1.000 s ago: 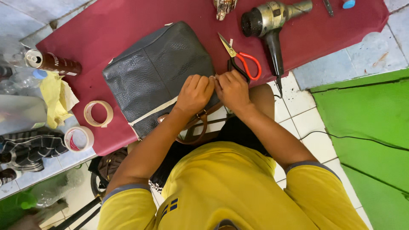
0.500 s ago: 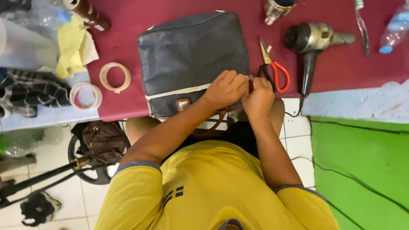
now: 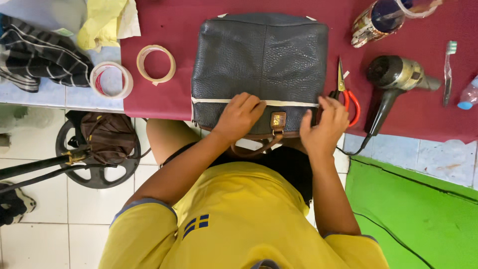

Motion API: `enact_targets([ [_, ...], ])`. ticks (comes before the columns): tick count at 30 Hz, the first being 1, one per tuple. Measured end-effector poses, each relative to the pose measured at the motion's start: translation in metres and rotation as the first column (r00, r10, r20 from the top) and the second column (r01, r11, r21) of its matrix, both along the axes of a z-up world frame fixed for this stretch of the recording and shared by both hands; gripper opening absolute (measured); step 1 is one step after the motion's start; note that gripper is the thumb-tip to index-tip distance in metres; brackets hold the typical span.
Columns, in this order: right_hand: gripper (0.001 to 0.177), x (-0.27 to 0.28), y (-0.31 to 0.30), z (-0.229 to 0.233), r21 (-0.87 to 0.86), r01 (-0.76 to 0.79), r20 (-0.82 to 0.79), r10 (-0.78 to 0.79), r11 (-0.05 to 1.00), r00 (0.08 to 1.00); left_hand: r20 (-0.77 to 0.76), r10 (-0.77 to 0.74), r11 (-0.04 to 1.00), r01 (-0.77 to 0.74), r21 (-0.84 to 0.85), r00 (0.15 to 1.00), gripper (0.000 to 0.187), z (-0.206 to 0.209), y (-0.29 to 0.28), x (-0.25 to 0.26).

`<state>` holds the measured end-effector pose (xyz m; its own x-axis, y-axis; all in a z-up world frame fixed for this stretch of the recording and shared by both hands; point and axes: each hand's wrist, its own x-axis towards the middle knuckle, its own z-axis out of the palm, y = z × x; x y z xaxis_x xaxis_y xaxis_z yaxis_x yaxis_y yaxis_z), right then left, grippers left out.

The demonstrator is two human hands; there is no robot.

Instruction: The person applies masking tape to the edges of a black handbag, then uses a brush to apply a dark liquid to the taped areas. Finally, they use a hairdryer to dry the treated sections.

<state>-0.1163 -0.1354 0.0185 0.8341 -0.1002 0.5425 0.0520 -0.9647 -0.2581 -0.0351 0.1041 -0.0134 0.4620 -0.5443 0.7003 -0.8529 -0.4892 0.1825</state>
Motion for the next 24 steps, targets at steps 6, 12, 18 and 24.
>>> enact_targets([
  [6,0.025,0.032,0.022,-0.017,-0.155,-0.408,-0.063,0.403,0.9,0.913,-0.118,-0.04,0.999,0.041,-0.001,0.992,0.006,-0.002,0.011,0.004],
  [12,0.005,0.054,0.029,-0.032,-0.19,-0.557,-0.069,0.555,0.809,0.829,-0.183,-0.027,0.998,0.036,0.048,0.983,0.009,-0.014,0.032,0.01],
  [18,0.018,0.049,0.039,-0.014,-0.111,-0.554,-0.139,0.539,0.825,0.831,-0.179,0.079,0.993,-0.061,0.103,0.981,0.034,-0.004,0.079,-0.017],
  [24,0.026,0.043,0.105,-0.017,0.042,-0.614,-0.022,0.615,0.788,0.788,-0.289,0.442,0.885,-0.465,-0.012,0.849,0.04,-0.018,0.115,-0.044],
])
